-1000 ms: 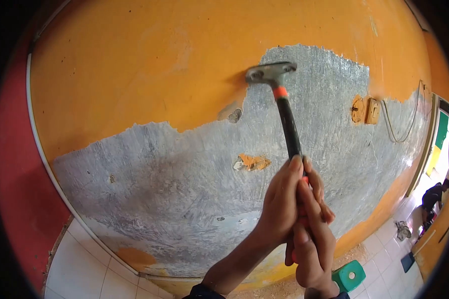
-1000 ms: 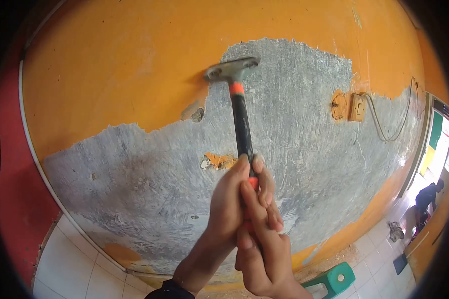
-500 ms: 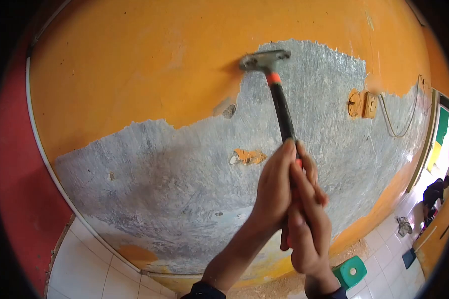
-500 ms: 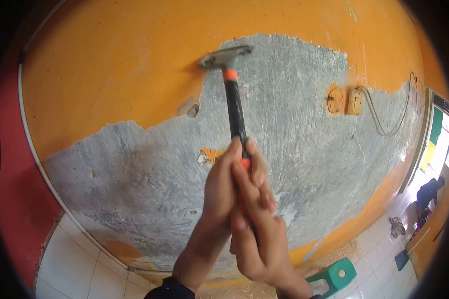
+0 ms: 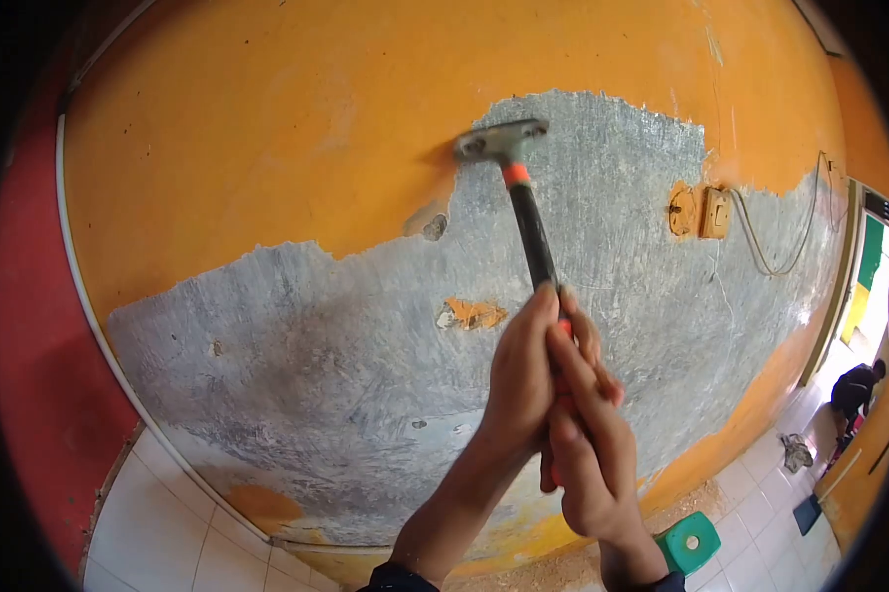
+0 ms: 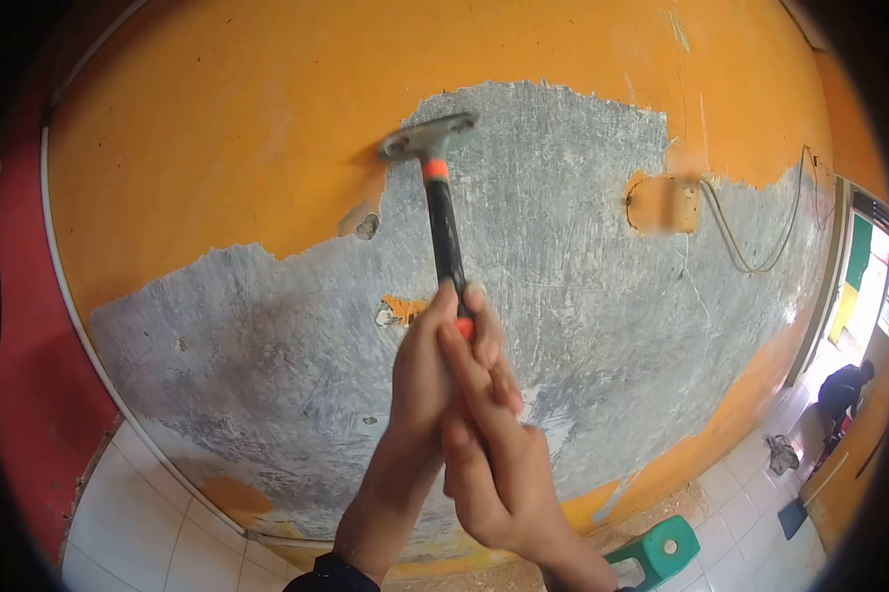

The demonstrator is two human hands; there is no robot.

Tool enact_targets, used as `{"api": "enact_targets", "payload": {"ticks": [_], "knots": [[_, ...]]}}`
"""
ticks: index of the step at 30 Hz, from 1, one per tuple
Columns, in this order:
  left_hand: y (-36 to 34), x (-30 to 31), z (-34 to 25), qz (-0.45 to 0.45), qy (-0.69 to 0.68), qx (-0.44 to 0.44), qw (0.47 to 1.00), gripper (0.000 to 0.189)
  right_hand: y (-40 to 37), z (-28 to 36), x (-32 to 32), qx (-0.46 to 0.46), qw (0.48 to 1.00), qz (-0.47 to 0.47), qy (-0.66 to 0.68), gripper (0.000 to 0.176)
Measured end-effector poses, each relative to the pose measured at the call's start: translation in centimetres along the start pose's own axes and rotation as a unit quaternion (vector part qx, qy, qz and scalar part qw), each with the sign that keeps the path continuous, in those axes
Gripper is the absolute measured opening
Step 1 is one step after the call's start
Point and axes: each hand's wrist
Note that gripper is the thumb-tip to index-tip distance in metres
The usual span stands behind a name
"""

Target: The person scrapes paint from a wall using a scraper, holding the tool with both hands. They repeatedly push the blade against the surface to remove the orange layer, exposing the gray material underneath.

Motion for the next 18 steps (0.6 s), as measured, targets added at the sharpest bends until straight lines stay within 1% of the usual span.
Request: {"api": "enact_targets", "payload": {"ticks": [2, 4, 6, 8, 11, 14, 16, 18], "knots": [[0.6, -1.5, -0.8, -0.020, 0.046, -0.028, 0.998, 0.028, 0.5, 0.9, 0.1, -0.018, 0.999, 0.004, 0.029, 0.059], [0.5, -2.1, -0.6, -0.019, 0.047, -0.037, 0.998, 0.029, 0.6, 1.4, 0.4, -0.030, 0.998, -0.005, 0.056, 0.059], [0.1, -1.5, 0.3, -0.054, 0.061, -0.022, 0.996, 0.028, 0.1, 0.8, 0.8, -0.024, 0.998, -0.001, 0.051, 0.057], [0.8, -1.4, 0.0, -0.031, 0.048, -0.031, 0.998, 0.027, 0.5, 0.8, 1.3, -0.016, 0.999, 0.039, 0.022, 0.054], [1.5, -2.7, -0.9, -0.057, 0.073, -0.045, 0.995, 0.028, 1.6, 1.8, 1.6, -0.019, 0.998, 0.039, 0.047, 0.055], [0.4, -2.4, 0.0, -0.032, 0.061, -0.031, 0.997, 0.028, 0.4, 1.6, 1.5, -0.013, 0.998, 0.034, 0.047, 0.054], [0.7, -2.4, 0.0, -0.038, 0.054, -0.034, 0.997, 0.027, 0.5, 1.7, 1.3, -0.006, 0.998, 0.030, 0.046, 0.053], [1.6, -3.8, -0.8, -0.071, 0.084, -0.066, 0.992, 0.026, 1.8, 2.5, 1.2, -0.012, 0.996, 0.005, 0.086, 0.054]]}}
Point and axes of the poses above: each hand's wrist, its own y-axis towards the middle knuckle, its own x-axis out of the back of the hand, z = x × y, and after that the axes turned 1 degree about -y, right-handed
